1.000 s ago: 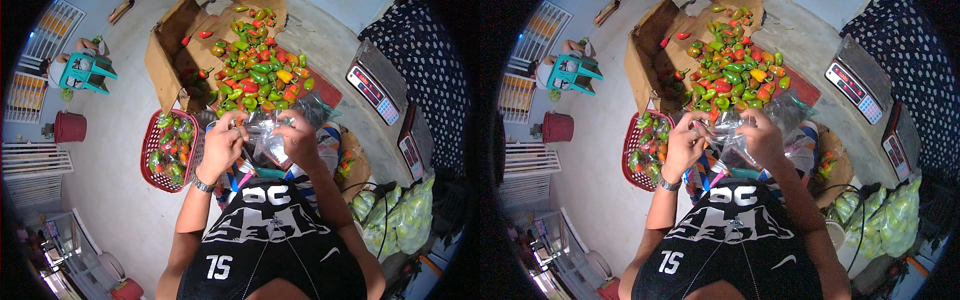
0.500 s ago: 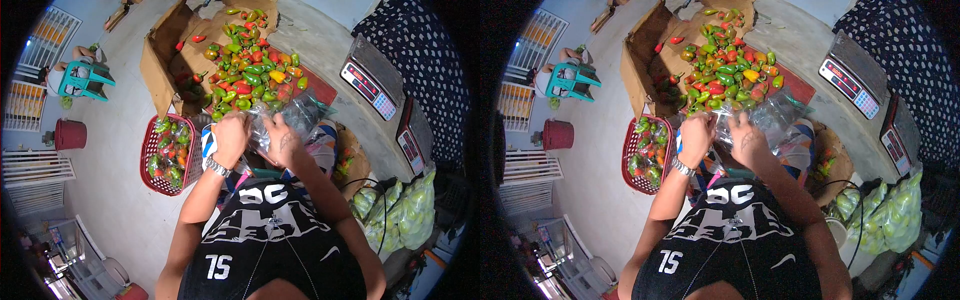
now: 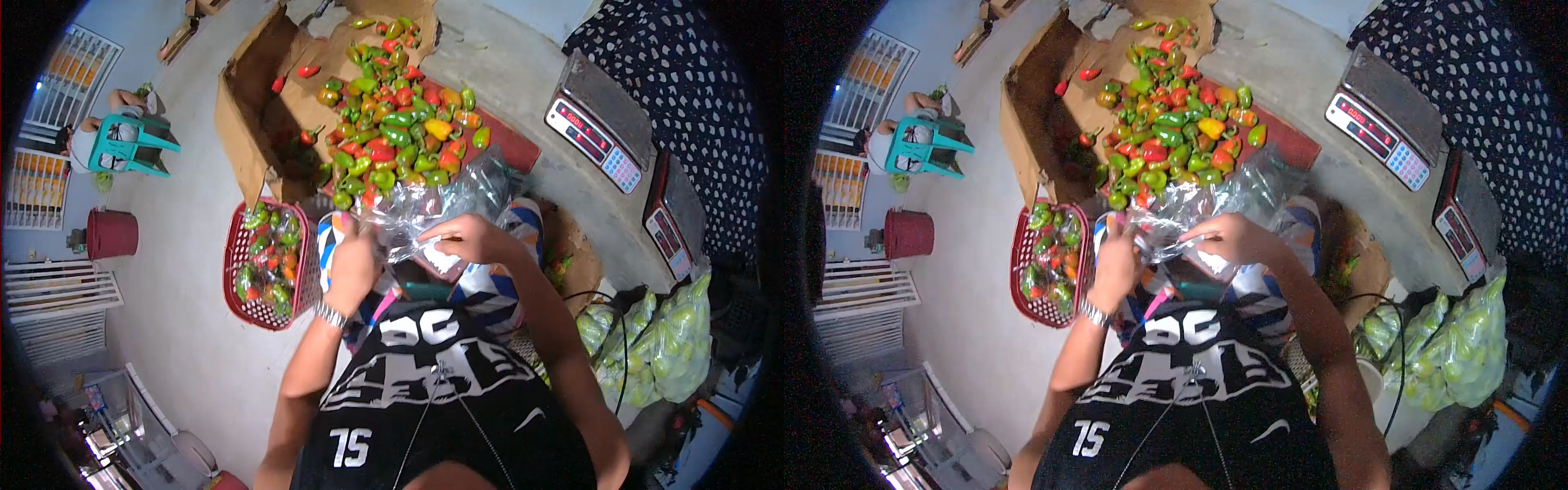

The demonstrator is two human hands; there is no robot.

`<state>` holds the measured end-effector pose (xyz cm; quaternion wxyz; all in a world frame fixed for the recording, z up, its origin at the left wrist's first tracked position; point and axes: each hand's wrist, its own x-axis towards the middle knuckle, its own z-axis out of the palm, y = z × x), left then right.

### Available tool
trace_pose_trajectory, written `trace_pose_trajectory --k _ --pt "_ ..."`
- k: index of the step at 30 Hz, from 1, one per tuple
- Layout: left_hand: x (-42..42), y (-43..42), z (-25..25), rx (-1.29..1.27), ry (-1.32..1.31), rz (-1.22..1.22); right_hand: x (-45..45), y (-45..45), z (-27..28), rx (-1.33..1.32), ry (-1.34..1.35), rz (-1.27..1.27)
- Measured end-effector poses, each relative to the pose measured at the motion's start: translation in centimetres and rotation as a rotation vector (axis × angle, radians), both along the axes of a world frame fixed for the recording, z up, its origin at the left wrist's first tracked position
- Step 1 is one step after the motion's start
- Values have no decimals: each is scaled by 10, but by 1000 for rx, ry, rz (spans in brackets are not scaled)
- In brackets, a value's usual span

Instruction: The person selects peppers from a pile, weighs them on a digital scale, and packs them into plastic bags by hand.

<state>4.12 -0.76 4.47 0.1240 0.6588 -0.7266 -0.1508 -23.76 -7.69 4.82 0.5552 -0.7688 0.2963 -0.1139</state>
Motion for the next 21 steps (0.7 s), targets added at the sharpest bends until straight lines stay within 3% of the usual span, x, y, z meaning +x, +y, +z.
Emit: trace_pose_trajectory --k 1,2,3,5,6,7,8,11,14,21 --pt "-6 12 9 -46 69 91 -23 -21 -46 -391 -300 -162" --pt "1 21 9 38 147 142 -55 -31 -31 -108 -96 -417" --pt "12 31 3 -51 132 131 -86 -41 -15 197 65 -693" --pt "26 46 -12 53 208 287 -197 -72 -96 -106 -117 -1162" --pt "33 53 -19 35 214 291 -246 -87 -124 -662 358 -1408" --pt "38 62 -26 21 222 296 -284 -90 -126 -315 621 -1520" --pt "41 70 -33 11 231 305 -313 -90 -138 -391 831 -1590" --pt "45 87 -49 97 195 328 -359 -83 -158 -283 1050 -1526" --pt "40 93 -55 46 175 313 -372 -80 -159 -142 1003 -1486" --pt "40 93 -55 67 160 311 -346 -66 -144 -280 958 -1487"
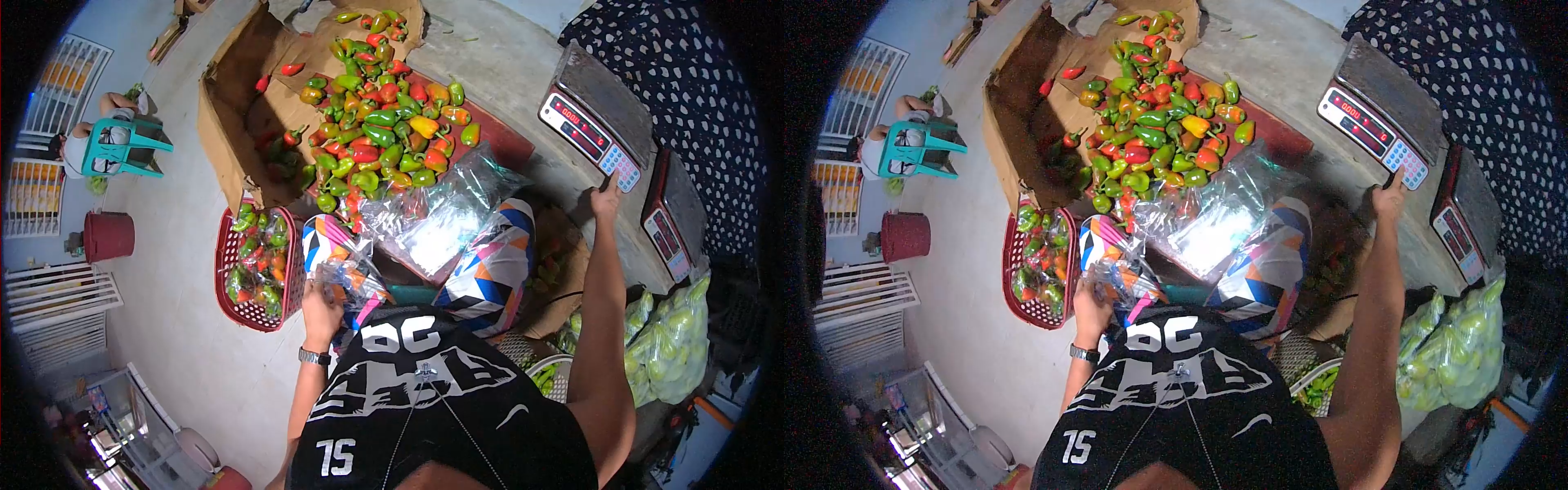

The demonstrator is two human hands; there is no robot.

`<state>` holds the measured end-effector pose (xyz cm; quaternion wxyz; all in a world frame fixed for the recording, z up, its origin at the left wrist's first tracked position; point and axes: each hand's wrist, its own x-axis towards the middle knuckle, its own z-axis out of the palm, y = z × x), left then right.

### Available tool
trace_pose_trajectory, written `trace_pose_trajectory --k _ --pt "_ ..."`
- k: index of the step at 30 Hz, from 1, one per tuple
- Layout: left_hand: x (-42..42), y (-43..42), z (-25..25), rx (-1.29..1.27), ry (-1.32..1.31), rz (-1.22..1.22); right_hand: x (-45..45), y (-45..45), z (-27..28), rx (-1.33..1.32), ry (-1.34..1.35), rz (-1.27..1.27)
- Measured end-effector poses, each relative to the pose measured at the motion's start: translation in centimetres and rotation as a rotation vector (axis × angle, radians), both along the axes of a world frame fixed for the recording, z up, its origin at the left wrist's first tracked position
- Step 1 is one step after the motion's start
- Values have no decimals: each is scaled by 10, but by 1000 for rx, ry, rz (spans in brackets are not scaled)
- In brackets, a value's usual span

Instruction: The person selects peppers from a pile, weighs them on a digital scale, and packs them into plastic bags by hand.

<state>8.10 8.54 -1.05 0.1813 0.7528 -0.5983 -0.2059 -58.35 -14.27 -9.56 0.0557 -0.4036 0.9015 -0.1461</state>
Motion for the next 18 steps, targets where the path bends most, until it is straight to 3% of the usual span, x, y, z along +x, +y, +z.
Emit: trace_pose_trajectory --k 5,8,11,14,15,18 --pt "3 -5 5 26 1 9 -17 -3 -9 34 108 72" --pt "-1 -4 3 59 -4 11 14 -3 45 272 106 48" --pt "-3 -7 -3 82 -20 -13 0 -7 33 242 164 7" --pt "-6 -9 2 58 -11 13 -38 -10 -28 102 75 -74" --pt "-5 -7 5 50 -4 29 -24 -6 -11 161 -3 -105" --pt "1 -1 0 -21 -12 -12 -16 3 -7 56 110 -57"
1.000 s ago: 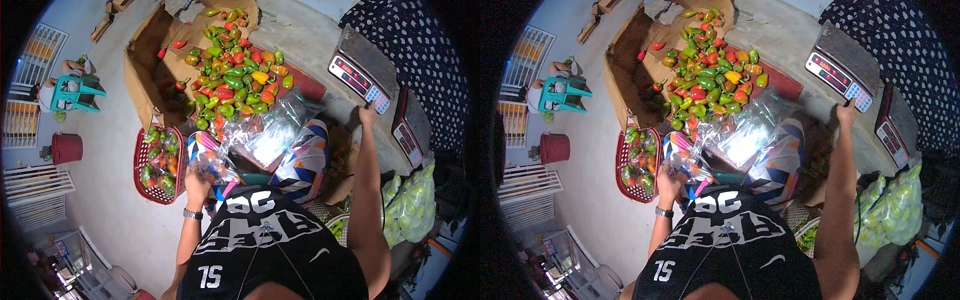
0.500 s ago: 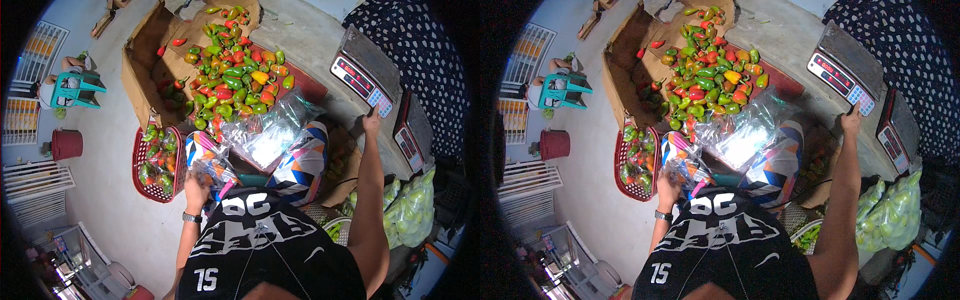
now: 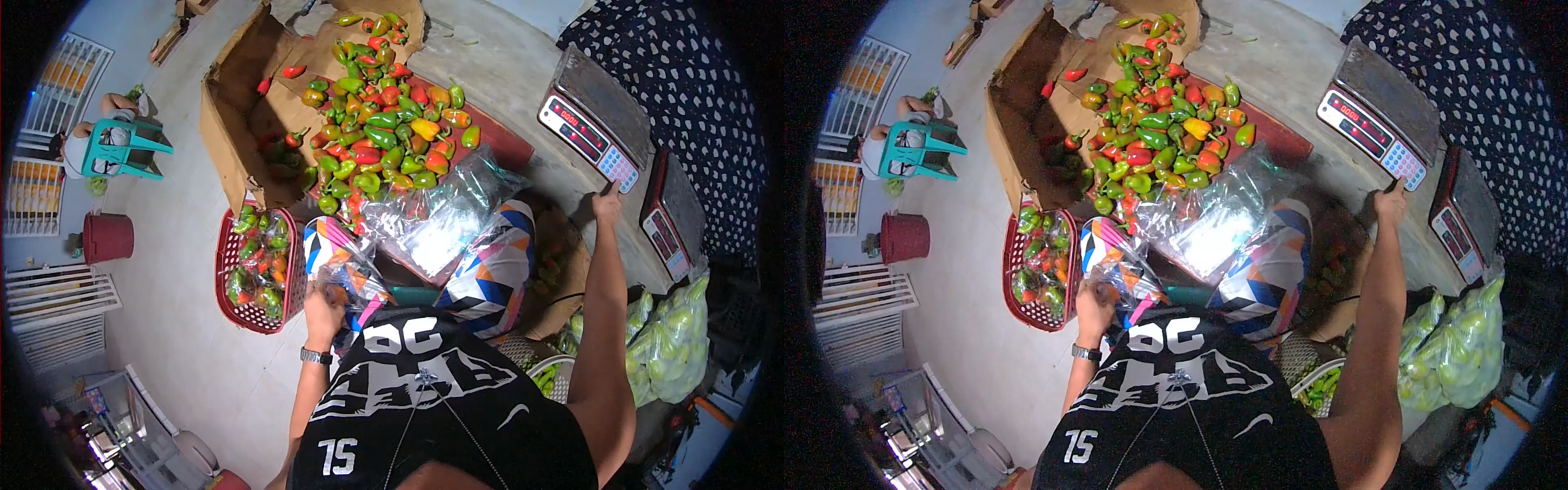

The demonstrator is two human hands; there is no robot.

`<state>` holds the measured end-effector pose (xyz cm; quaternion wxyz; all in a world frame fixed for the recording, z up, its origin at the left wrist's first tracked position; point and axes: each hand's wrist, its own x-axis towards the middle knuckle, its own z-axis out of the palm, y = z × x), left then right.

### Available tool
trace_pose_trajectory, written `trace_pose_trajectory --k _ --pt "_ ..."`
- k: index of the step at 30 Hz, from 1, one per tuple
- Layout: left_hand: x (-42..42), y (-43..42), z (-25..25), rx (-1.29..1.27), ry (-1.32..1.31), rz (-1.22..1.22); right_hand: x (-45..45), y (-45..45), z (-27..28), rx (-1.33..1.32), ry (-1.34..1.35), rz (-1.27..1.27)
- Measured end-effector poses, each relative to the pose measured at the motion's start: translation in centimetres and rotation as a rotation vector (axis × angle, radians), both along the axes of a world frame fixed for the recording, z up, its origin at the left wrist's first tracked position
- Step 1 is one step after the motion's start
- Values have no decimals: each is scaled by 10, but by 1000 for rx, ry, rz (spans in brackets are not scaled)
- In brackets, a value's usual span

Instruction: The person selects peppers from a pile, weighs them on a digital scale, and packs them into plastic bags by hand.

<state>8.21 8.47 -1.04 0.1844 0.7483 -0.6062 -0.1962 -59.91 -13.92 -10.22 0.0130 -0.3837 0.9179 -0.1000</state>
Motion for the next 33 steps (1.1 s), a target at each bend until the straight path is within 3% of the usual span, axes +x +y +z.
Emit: trace_pose_trajectory --k 3,8,12,15,18,22,26,27,29,32,33 --pt "-2 -1 7 51 21 22 40 0 58 158 -115 -65" --pt "-3 -3 -1 113 -10 53 -20 -8 -4 179 10 117" --pt "-6 -6 -4 65 -21 15 -41 -17 4 318 74 190" --pt "-10 -11 5 90 15 39 -5 -14 45 251 101 174" --pt "-2 -2 -10 -23 18 37 5 -16 44 304 50 160" --pt "2 0 -7 -28 43 -4 -35 -41 4 293 28 189" --pt "-2 -5 -11 -31 71 47 -31 -53 29 345 -23 213" --pt "-7 -9 -1 -93 109 65 -8 -45 36 97 3 221" --pt "-6 -12 -4 -246 85 100 40 -44 25 -129 -41 207" --pt "-2 -22 -7 -96 199 289 147 -47 24 -404 -114 296" --pt "4 -23 -24 -178 164 236 179 -50 21 -455 -187 393"
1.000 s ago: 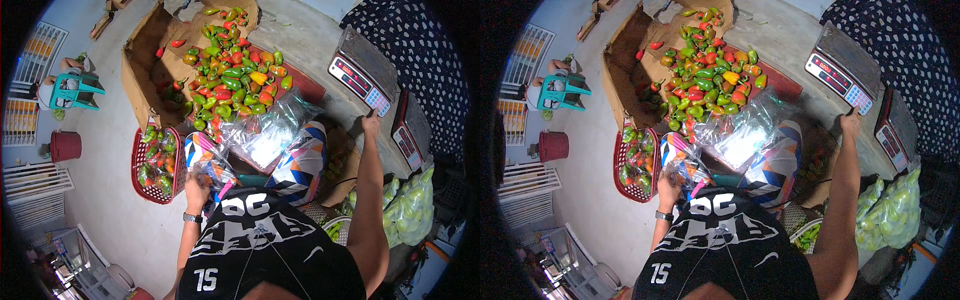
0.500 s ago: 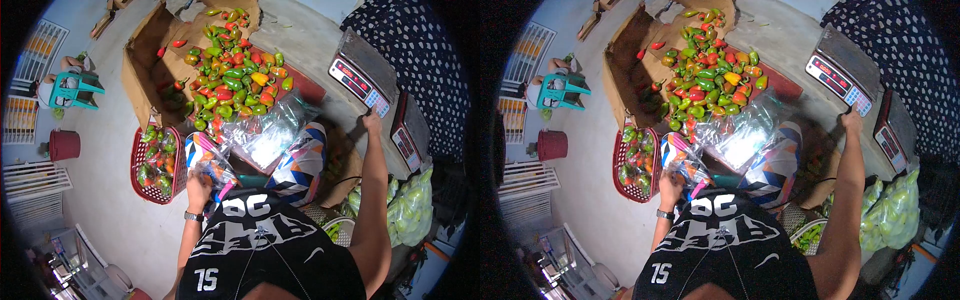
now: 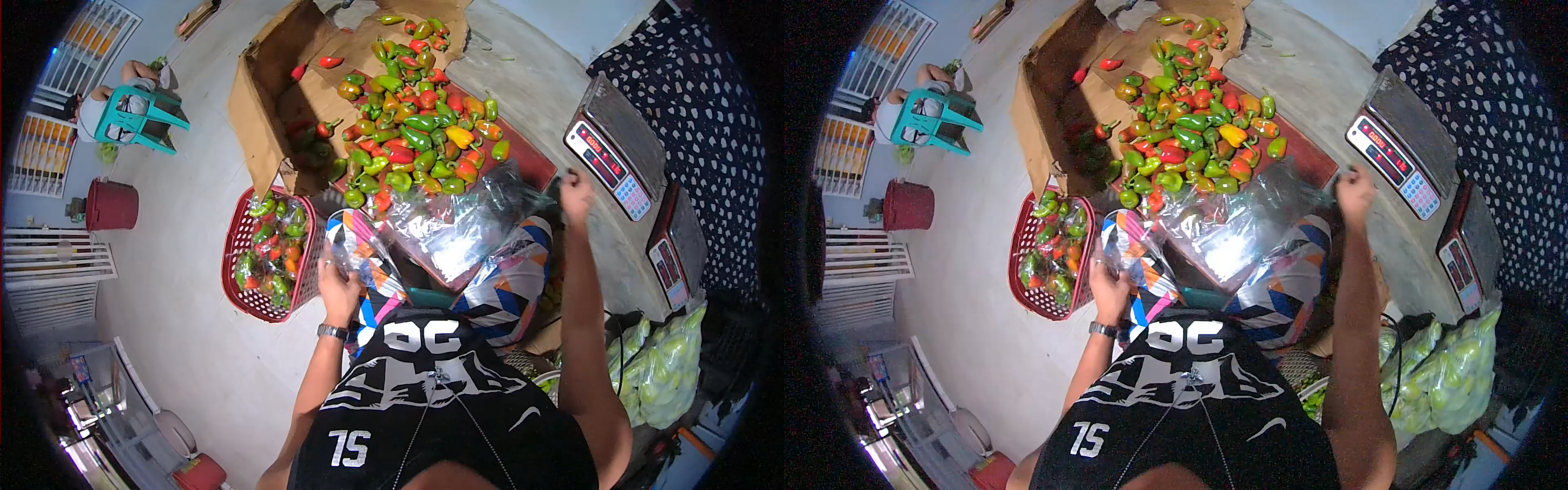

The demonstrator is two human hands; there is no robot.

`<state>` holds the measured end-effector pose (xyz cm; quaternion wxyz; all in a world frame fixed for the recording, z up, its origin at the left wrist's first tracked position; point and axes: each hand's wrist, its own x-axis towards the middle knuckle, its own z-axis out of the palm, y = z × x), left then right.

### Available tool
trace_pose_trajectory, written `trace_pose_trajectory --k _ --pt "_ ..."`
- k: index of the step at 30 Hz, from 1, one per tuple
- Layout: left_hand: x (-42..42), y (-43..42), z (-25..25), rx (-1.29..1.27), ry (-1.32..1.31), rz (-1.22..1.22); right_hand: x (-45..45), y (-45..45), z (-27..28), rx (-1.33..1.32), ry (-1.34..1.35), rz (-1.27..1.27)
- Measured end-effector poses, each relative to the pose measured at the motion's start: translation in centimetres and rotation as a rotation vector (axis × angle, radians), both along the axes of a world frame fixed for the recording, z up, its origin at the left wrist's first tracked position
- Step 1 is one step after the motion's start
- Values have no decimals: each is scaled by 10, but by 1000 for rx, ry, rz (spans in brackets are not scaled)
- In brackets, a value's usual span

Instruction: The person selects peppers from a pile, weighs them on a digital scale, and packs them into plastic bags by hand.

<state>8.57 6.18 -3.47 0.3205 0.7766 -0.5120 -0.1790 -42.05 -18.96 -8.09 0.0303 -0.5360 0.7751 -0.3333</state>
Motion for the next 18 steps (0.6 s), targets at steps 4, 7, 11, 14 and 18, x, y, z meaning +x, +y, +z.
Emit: trace_pose_trajectory --k 4,7,11,14,18 --pt "8 -7 -23 -89 93 12 110 -33 -1 -151 -42 507" --pt "7 -7 -18 -89 112 39 182 -54 17 -82 -2 653" --pt "8 -6 -21 -75 89 72 210 -77 12 193 142 718" --pt "9 -6 -10 -81 103 80 219 -87 49 381 -65 501" --pt "9 -6 -9 -71 141 73 202 -92 51 485 -1803 752"
